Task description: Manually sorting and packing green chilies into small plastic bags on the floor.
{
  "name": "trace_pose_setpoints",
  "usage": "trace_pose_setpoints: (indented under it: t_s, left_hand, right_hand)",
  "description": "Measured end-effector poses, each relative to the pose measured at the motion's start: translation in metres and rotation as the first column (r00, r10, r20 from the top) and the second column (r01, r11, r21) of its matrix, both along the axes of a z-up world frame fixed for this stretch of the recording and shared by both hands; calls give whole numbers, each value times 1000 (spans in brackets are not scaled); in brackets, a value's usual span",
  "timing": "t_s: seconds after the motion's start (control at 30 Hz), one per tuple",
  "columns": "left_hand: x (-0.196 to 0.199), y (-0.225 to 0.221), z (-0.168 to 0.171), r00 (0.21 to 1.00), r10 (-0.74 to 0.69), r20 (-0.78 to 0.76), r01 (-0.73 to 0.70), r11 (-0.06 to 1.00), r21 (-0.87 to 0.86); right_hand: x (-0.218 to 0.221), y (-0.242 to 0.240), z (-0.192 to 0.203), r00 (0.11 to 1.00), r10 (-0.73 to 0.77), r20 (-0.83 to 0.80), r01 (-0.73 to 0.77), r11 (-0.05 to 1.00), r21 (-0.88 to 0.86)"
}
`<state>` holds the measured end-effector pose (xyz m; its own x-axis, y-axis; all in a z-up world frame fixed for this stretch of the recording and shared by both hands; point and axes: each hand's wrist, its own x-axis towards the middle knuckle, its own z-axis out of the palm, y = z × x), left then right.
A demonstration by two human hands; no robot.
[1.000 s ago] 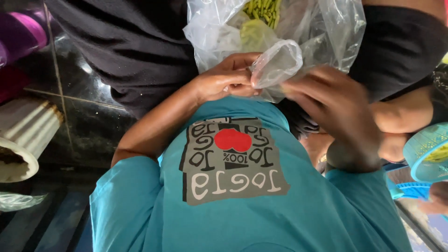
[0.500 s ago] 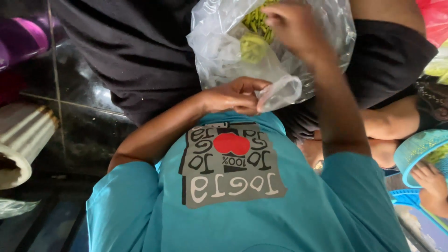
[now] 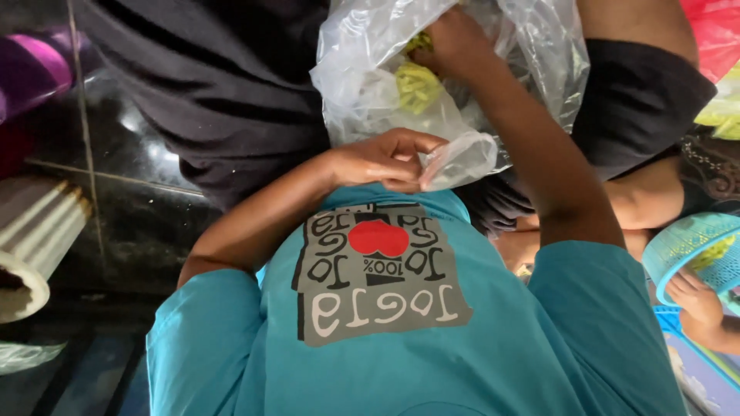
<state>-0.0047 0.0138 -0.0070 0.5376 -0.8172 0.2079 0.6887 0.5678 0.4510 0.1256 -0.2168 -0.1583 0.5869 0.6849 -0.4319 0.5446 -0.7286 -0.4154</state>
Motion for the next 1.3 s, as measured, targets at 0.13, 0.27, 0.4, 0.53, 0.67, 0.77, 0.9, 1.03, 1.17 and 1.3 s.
trace_pose_setpoints:
  t_s: [0.13,0.27,0.4,0.53,0.67,0.77,0.9,1.03,1.17,1.3]
  left_hand:
    - [-3,3,-3,999,47,-9,-47,999,17]
    - [-6,-1,-1,997,31,-66,-31,1000,5]
    - [-8,-11,-11,996,54,-68,-54,999,10]
    - [-7,-16,-9,994,76,-74,-74,997,22]
    - [-7,-22,-9,995,81,-61,-79,996,33]
    - [-10,-23,-11,994,81,-67,-79,996,33]
    - [-9,-20,-9,991,95,-95,-94,995,19]
    - [-3,-17,1,993,110,-41,-112,993,-34]
    - [-6,-20,-11,995,96,-41,-96,995,-17]
    - [-10,-18,-12,998,25,-64,-26,999,-28]
  right_hand:
    - [0,-6,59,1000,-17,-11,19,968,251]
    - [3,-5,162,979,-112,-170,167,920,355]
    - [-9,-4,288,988,-122,-91,144,943,301]
    - [-37,-1,362,999,-39,33,30,974,226]
    - [-59,7,364,987,66,-146,-27,966,256]
    - [-63,19,348,984,98,-147,-72,982,172]
    - [-60,35,348,973,20,-229,25,982,190]
    - [-63,30,351,984,-20,-177,50,984,168]
    - [-61,35,368,975,-183,-126,205,959,195]
    - [-39,25,331,963,-260,71,232,933,276]
